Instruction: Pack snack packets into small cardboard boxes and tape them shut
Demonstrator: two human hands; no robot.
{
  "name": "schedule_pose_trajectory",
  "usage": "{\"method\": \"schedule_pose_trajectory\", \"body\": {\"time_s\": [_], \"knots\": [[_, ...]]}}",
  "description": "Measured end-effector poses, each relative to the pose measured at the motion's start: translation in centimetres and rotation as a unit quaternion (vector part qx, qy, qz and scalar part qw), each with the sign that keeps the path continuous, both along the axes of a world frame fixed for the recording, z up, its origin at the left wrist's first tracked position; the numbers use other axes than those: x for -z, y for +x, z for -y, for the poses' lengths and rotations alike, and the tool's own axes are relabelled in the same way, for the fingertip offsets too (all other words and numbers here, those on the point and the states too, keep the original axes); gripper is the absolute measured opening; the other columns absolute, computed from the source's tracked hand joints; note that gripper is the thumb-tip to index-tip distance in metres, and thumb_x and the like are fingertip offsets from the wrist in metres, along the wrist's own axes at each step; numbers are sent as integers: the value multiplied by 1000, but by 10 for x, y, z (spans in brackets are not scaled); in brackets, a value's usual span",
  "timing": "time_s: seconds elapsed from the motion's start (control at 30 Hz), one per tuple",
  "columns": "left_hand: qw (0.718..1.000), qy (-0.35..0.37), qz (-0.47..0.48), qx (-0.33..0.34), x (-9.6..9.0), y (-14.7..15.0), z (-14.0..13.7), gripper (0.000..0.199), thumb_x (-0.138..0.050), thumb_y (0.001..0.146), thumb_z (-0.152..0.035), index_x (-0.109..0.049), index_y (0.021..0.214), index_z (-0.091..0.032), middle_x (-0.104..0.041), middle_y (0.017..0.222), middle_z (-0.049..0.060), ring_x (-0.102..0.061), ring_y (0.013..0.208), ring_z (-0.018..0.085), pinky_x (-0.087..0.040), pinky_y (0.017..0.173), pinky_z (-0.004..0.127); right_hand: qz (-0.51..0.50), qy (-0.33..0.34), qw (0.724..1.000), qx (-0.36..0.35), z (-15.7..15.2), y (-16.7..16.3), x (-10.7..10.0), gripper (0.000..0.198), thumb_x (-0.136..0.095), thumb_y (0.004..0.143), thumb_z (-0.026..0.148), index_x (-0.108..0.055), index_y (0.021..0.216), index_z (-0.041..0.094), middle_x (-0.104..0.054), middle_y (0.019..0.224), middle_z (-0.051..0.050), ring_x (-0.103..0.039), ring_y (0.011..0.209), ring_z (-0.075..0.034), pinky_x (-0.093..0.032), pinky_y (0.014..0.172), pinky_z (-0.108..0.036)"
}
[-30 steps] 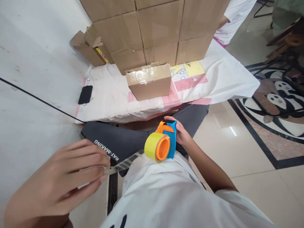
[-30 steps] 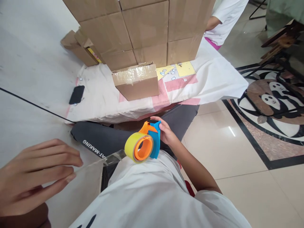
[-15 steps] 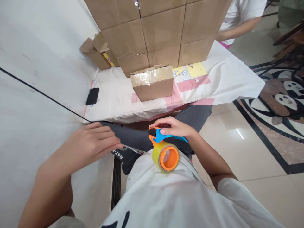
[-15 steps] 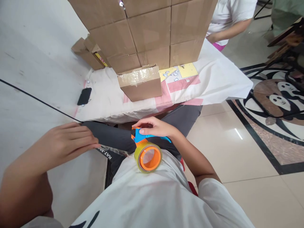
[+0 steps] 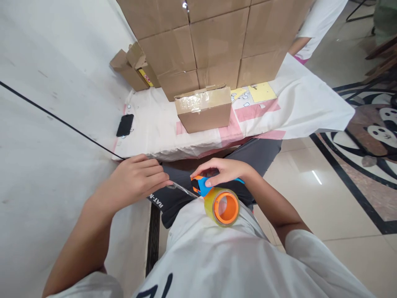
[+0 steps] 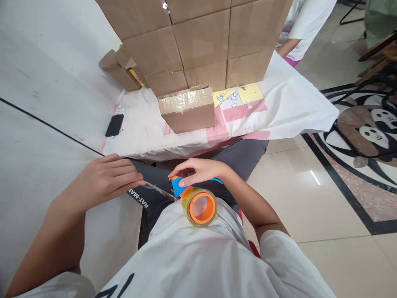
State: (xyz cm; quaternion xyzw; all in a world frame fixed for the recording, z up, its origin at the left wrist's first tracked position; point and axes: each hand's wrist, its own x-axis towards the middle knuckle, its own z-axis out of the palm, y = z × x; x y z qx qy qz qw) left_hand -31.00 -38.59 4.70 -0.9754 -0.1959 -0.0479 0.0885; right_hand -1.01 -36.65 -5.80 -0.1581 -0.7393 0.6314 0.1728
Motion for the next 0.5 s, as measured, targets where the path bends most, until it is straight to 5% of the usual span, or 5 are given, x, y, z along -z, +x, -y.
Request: {"method": "schedule_pose_trajectory", "body": {"time_s": [0.17,0.3,0.4,0.5], "knots": [[999,-39,12,-15,0,2,0,22,-57,101,-34,-63,83,-22,-67,70,-3,-59,68,15,-35,67,32,-50,-7,998,-48,13,-10,18,80,-79,82,34,-47,152,15,-58,147,-12,-60,129,-22,-46,104,-25],[978,-202,23,-44,6,2,-6,23,-56,101,-37,-69,88,-23,-75,86,0,-66,79,15,-42,76,30,-76,-77,992,-61,30,-24,35,90,-85,76,35,-44,154,18,-59,146,-12,-59,130,-23,-45,103,-26],[911,-400,72,-66,29,-3,-13,22,-59,99,-34,-71,86,-21,-78,99,3,-70,84,14,-49,76,25,-126,-156,979,39,40,-31,49,68,-82,77,43,-59,136,18,-69,127,-10,-67,108,-20,-50,89,-27],[772,-591,208,-105,64,-4,-13,34,-68,91,-35,-57,66,-16,-78,105,10,-74,85,18,-55,73,26,-151,-189,947,211,45,-36,63,40,-80,78,50,-69,92,15,-69,86,-1,-60,74,-12,-46,68,-22]]}}
